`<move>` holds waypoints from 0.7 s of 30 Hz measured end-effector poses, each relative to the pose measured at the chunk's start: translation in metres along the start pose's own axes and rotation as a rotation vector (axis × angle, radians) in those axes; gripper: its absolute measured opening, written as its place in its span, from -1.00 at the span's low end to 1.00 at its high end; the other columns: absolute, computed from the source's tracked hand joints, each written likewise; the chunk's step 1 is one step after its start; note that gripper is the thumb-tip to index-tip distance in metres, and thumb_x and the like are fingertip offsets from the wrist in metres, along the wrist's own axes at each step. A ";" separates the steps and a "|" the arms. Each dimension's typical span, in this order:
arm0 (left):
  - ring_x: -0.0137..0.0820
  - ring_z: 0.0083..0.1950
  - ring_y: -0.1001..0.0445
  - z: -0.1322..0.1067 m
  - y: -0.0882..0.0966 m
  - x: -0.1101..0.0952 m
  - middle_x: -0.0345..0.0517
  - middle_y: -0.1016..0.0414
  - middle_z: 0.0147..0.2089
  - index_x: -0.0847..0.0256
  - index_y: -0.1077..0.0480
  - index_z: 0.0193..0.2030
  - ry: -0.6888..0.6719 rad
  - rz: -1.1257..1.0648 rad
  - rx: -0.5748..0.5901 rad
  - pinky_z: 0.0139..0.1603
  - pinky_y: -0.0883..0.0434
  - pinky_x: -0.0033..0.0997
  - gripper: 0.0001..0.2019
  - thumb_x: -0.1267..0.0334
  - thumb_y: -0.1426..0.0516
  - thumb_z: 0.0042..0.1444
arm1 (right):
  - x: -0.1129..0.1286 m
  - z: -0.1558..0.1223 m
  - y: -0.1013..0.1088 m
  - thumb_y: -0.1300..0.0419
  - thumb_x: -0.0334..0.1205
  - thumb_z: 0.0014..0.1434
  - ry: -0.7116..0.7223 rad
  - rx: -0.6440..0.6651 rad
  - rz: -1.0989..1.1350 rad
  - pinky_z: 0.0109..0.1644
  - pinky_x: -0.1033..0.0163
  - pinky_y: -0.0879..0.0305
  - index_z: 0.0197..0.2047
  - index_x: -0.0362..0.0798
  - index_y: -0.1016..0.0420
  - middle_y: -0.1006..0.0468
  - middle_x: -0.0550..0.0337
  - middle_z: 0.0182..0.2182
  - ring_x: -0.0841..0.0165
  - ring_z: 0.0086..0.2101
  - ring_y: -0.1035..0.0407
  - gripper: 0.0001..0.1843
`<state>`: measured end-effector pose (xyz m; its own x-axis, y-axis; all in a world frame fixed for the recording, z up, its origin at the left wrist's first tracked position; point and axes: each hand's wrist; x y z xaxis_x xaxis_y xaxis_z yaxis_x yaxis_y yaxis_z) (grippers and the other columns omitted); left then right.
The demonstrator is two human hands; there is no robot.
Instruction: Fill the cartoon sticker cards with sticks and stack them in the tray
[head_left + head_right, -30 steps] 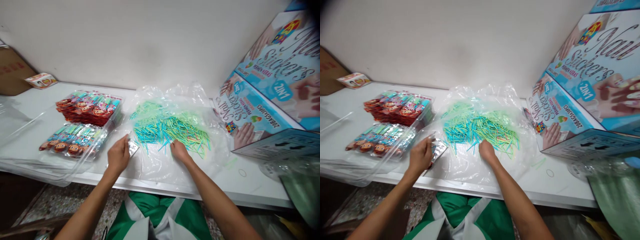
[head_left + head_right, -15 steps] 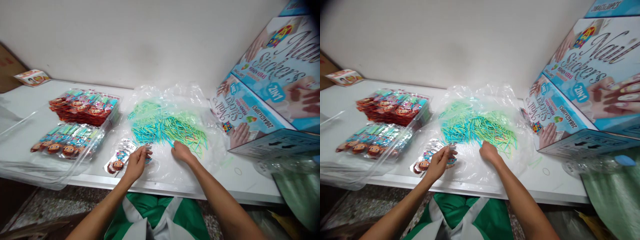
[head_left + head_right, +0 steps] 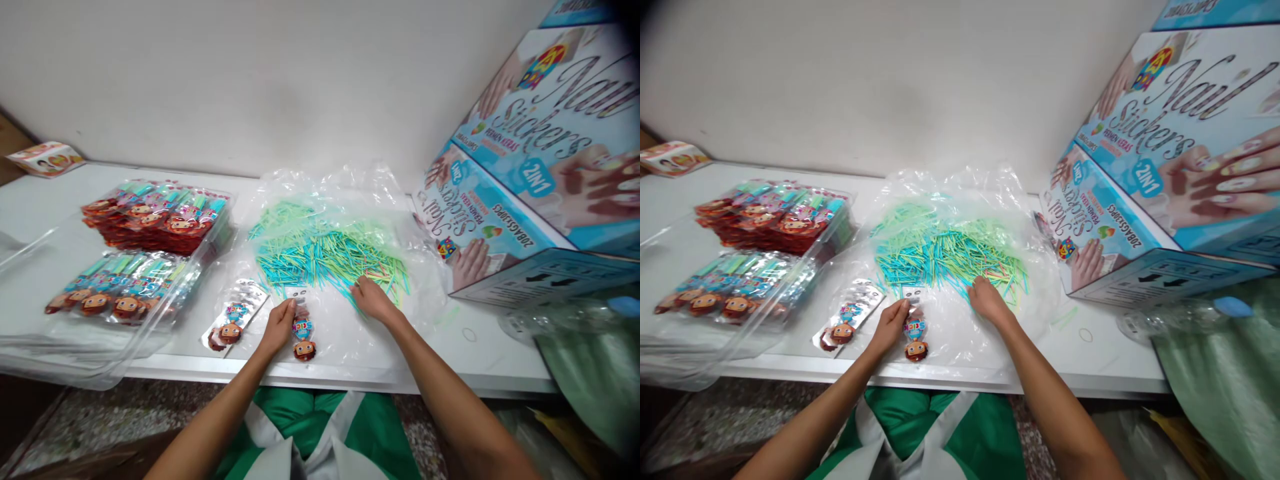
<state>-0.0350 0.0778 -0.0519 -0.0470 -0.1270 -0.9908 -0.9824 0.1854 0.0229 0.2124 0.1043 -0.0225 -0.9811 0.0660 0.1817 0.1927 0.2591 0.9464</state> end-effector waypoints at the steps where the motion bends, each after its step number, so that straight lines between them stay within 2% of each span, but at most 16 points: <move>1: -0.42 -0.38 -0.40 -0.001 0.001 0.000 -0.11 -0.46 -0.43 0.28 -0.34 -0.44 -0.030 0.033 0.007 -0.32 -0.33 -0.46 -0.63 0.00 0.02 0.13 | 0.002 0.002 0.000 0.11 -0.09 0.25 0.004 0.007 0.002 -0.18 0.30 -0.11 -0.07 -0.24 -0.27 -0.41 -0.14 -0.15 0.25 -0.15 -0.32 -0.62; 3: -0.42 -0.36 -0.39 -0.003 0.001 0.001 -0.12 -0.44 -0.42 0.27 -0.35 -0.41 -0.092 0.101 0.025 -0.29 -0.32 -0.46 -0.64 0.02 0.06 0.17 | 0.004 0.005 -0.001 0.00 -0.08 0.18 0.013 0.034 -0.002 -0.19 0.29 -0.13 -0.08 -0.25 -0.29 -0.42 -0.16 -0.14 0.22 -0.15 -0.33 -0.61; 5: -0.42 -0.34 -0.40 -0.005 0.001 0.001 -0.12 -0.44 -0.41 0.27 -0.35 -0.38 -0.118 0.136 0.025 -0.27 -0.33 -0.45 -0.64 0.04 0.07 0.18 | 0.005 0.008 0.000 -0.06 -0.18 0.12 0.021 0.075 -0.011 -0.22 0.28 -0.14 -0.11 -0.25 -0.32 -0.45 -0.16 -0.17 0.21 -0.19 -0.36 -0.67; 8: -0.40 -0.32 -0.41 -0.006 0.000 0.001 -0.12 -0.44 -0.39 0.27 -0.35 -0.34 -0.128 0.144 0.021 -0.24 -0.34 -0.42 -0.65 0.05 0.09 0.19 | 0.004 0.009 0.001 -0.08 -0.33 0.05 0.036 0.133 -0.025 -0.24 0.27 -0.15 -0.18 -0.24 -0.37 -0.49 -0.15 -0.23 0.19 -0.22 -0.39 -0.75; 12: -0.40 -0.31 -0.41 -0.007 -0.001 0.001 -0.13 -0.43 -0.39 0.27 -0.35 -0.32 -0.147 0.161 0.019 -0.24 -0.34 -0.42 -0.66 0.06 0.09 0.20 | 0.004 0.005 -0.001 -0.07 -0.37 0.04 0.024 0.147 -0.014 -0.21 0.24 -0.17 -0.20 -0.23 -0.37 -0.48 -0.18 -0.20 0.16 -0.20 -0.39 -0.77; 18: -0.42 -0.37 -0.40 -0.007 -0.001 0.002 -0.16 -0.41 -0.44 0.26 -0.35 -0.34 -0.154 0.184 -0.012 -0.30 -0.33 -0.44 -0.66 0.06 0.09 0.19 | -0.012 -0.004 -0.003 0.06 -0.29 0.16 -0.012 0.007 0.147 -0.21 0.19 -0.20 -0.24 -0.21 -0.29 -0.48 -0.17 -0.29 0.18 -0.27 -0.40 -0.81; 21: -0.41 -0.34 -0.42 -0.007 -0.002 0.001 -0.15 -0.44 -0.41 0.27 -0.37 -0.32 -0.160 0.193 -0.015 -0.27 -0.34 -0.44 -0.66 0.05 0.08 0.19 | -0.023 -0.009 -0.006 0.26 -0.20 0.27 -0.039 -0.113 0.305 -0.24 0.24 -0.24 -0.15 -0.17 -0.17 -0.48 -0.06 -0.31 0.29 -0.33 -0.41 -0.71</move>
<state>-0.0344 0.0708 -0.0524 -0.2061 0.0656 -0.9763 -0.9605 0.1771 0.2147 0.2339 0.0927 -0.0301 -0.8767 0.1617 0.4531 0.4726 0.1132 0.8740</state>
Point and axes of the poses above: each hand's wrist, its own z-axis towards the middle knuckle, its own y-axis out of the back of the hand, x = y × z
